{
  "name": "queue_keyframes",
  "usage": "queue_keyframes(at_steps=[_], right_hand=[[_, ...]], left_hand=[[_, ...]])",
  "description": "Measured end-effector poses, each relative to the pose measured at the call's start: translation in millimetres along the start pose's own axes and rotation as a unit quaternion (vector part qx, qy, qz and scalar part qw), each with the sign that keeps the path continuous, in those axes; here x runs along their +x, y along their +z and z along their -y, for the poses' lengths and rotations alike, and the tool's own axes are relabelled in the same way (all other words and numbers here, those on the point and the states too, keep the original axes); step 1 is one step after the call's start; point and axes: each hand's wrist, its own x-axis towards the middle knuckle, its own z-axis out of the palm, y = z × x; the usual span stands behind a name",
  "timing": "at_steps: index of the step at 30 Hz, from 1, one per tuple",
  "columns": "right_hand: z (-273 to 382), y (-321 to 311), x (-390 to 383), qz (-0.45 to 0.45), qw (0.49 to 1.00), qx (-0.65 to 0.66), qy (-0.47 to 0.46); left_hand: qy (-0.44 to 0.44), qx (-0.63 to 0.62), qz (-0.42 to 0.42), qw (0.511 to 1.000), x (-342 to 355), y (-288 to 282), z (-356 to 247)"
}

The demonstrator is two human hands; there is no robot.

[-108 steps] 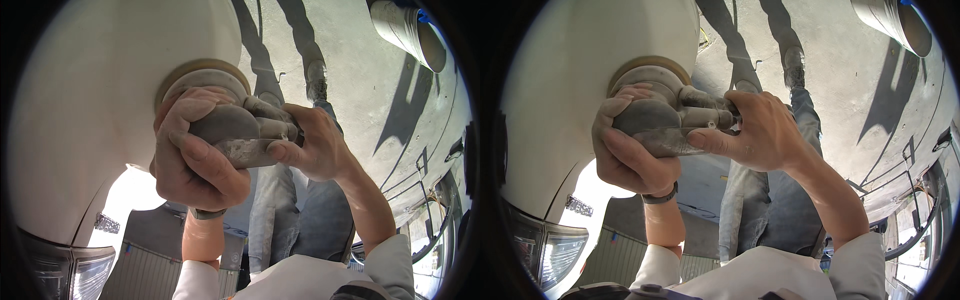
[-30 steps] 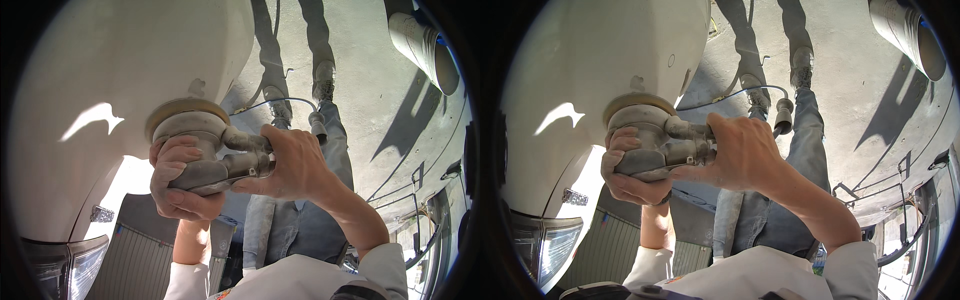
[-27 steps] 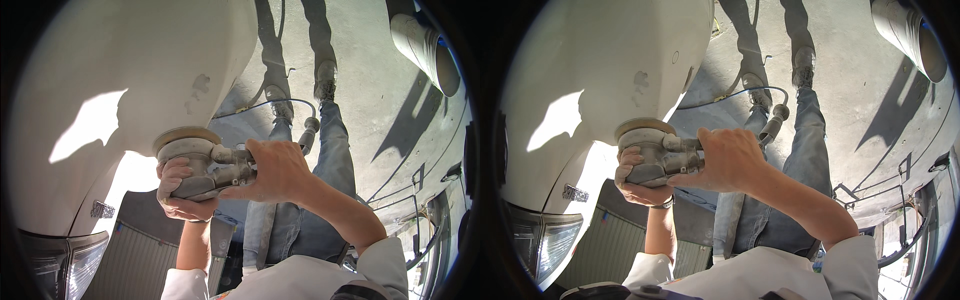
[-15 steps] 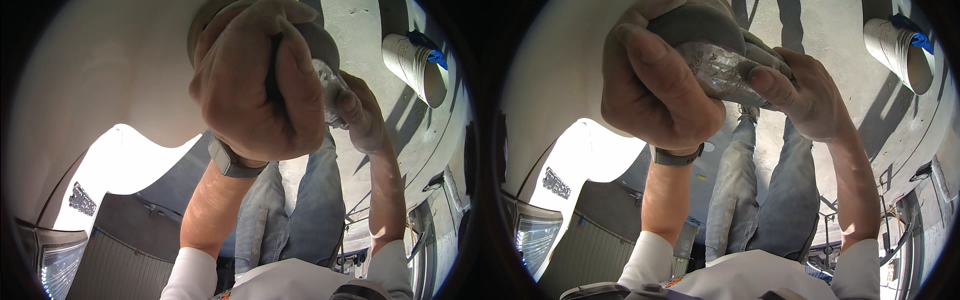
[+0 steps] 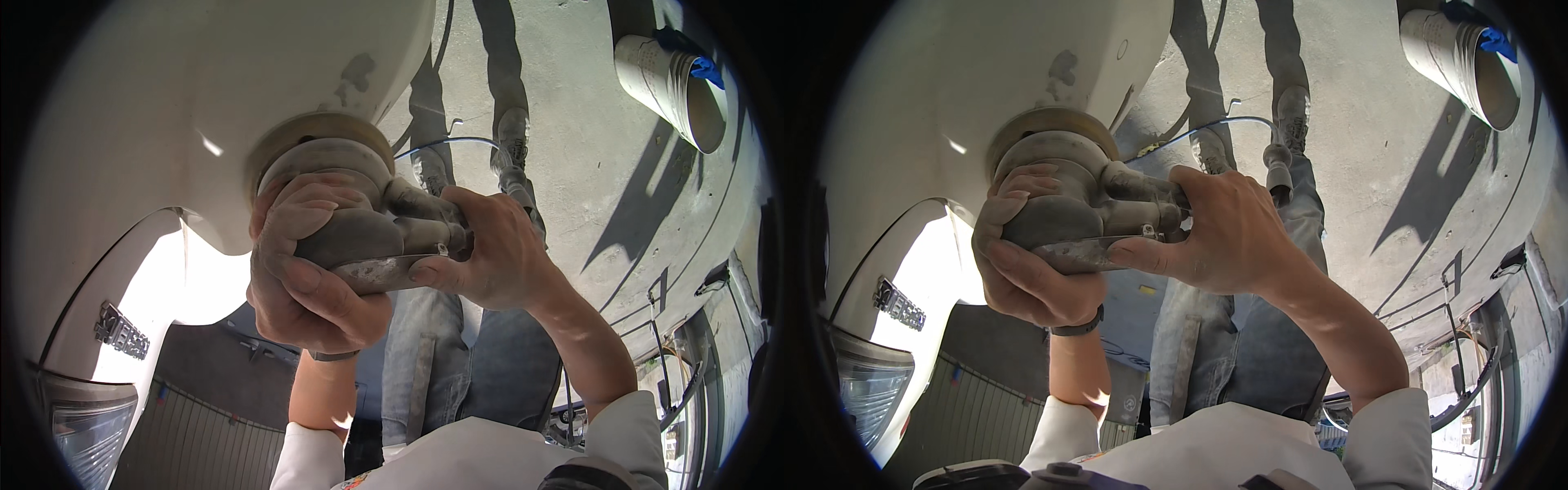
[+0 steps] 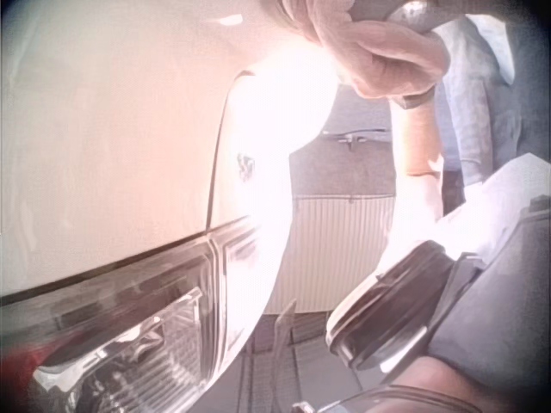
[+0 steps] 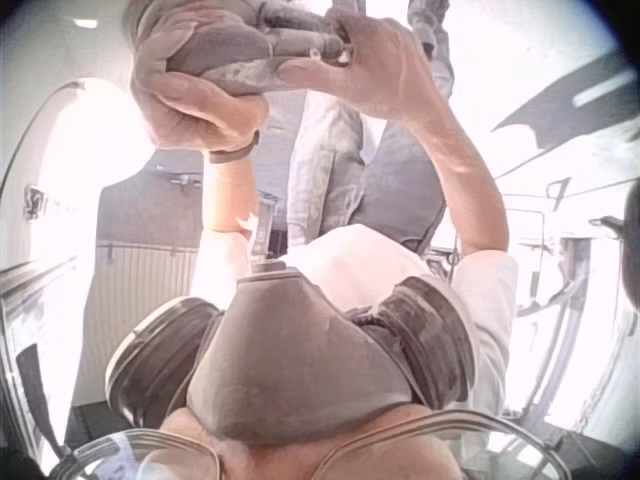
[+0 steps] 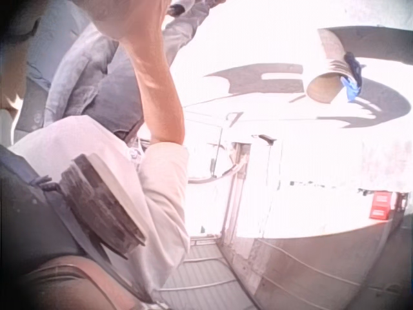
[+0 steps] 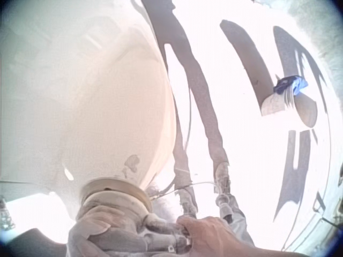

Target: The person uses a pneumatic orbital sander to smooth the surface of a white car bumper. They move the sander across the curved bodywork, then stop and walk toward another person in the garage.

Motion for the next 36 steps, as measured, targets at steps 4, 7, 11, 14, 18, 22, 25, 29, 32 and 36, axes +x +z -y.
queue_keyframes(at_steps=[4, 7, 11, 14, 18, 22, 25, 29, 32, 36], right_hand=[[-10.3, 13.8, -7.1, 0.023, 1.000, -0.017, 0.002], [-21.5, 22.2, -6.2, -0.038, 0.997, 0.059, -0.011], [-18.1, 37.5, -4.9, 0.029, 0.999, -0.017, -0.004], [-14.7, 24.5, -3.2, -0.003, 0.998, -0.058, -0.029], [-28.8, -33.2, 2.9, -0.107, 0.992, 0.007, -0.058], [-35.7, -39.0, 6.9, -0.140, 0.982, 0.088, -0.092], [-10.8, 14.9, -0.5, -0.064, 0.993, -0.092, -0.047], [12.3, 41.9, 6.8, 0.103, 0.982, -0.157, 0.024], [7.2, -4.7, 11.5, 0.062, 0.981, -0.181, 0.016], [-10.1, -91.2, 22.4, -0.101, 0.989, -0.053, -0.096]], left_hand=[[0.089, 0.028, -0.005, 0.996, 9.3, -2.7, -8.0], [0.007, -0.001, -0.004, 1.000, 3.1, 4.7, 7.4], [0.110, -0.003, -0.007, 0.994, -5.7, -6.4, 6.7], [0.075, 0.021, 0.006, 0.997, 0.1, -2.4, -4.2], [0.094, -0.087, 0.006, 0.992, 20.6, 50.8, 5.9], [0.135, -0.061, 0.024, 0.989, 21.6, 49.6, 22.1], [0.073, -0.071, 0.000, 0.995, -10.0, -5.8, 21.6], [0.030, 0.023, 0.000, 0.999, -45.0, -47.9, 28.9], [0.088, -0.022, -0.013, 0.996, -27.1, -8.6, 26.2], [0.093, -0.129, -0.083, 0.984, 51.8, 85.2, 6.4]])
